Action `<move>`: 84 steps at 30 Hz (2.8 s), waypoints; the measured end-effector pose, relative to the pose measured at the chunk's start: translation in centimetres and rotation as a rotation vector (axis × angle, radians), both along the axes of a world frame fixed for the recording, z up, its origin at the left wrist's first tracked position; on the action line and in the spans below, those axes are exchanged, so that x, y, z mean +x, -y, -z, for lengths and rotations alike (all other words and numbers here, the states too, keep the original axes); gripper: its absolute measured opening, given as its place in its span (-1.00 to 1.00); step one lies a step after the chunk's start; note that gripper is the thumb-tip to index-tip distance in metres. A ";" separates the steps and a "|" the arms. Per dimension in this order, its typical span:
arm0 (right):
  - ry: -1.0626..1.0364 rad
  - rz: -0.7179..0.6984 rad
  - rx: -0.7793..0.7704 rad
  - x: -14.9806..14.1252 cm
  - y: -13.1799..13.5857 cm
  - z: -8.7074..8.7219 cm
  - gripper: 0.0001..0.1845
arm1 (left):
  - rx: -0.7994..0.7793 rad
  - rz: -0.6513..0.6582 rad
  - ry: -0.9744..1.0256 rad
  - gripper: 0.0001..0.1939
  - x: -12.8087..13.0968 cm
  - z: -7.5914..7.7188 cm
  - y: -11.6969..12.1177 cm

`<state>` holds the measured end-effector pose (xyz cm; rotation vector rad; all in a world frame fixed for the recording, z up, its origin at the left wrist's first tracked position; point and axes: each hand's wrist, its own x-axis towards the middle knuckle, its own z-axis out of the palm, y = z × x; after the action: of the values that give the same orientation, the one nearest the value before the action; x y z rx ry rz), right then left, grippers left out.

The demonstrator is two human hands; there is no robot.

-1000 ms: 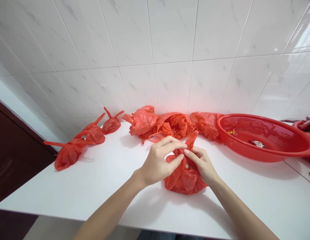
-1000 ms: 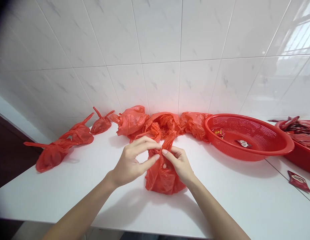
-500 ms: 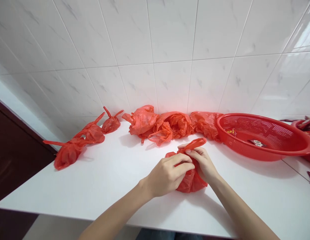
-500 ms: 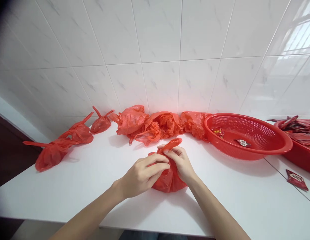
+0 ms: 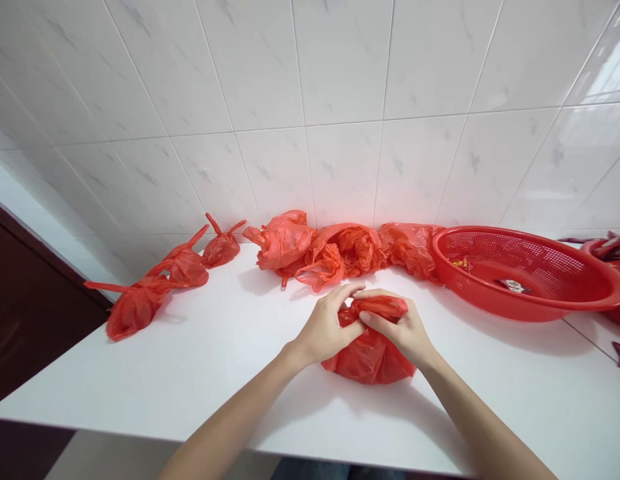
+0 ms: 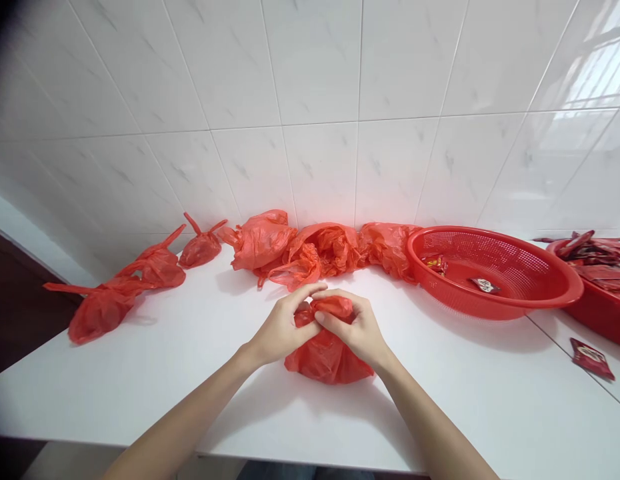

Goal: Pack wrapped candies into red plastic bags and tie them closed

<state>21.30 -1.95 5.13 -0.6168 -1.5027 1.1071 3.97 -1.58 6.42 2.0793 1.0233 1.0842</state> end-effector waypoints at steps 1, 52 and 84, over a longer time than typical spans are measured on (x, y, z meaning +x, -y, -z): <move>0.026 0.020 0.041 0.0 0.1 0.0 -0.80 | 0.002 0.007 -0.017 -0.53 0.0 0.0 -0.1; -0.036 0.197 0.174 -0.7 -0.3 1.8 -0.68 | -0.437 -0.551 1.038 -0.67 -6.4 0.1 -6.6; -0.152 -0.242 -0.184 -0.7 0.7 0.8 -0.79 | -0.188 -0.036 0.154 -0.40 -2.1 2.3 3.2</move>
<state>20.60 -2.62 4.34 -0.4710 -1.3789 1.4576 1.84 -4.78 4.12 1.8064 1.0470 1.1026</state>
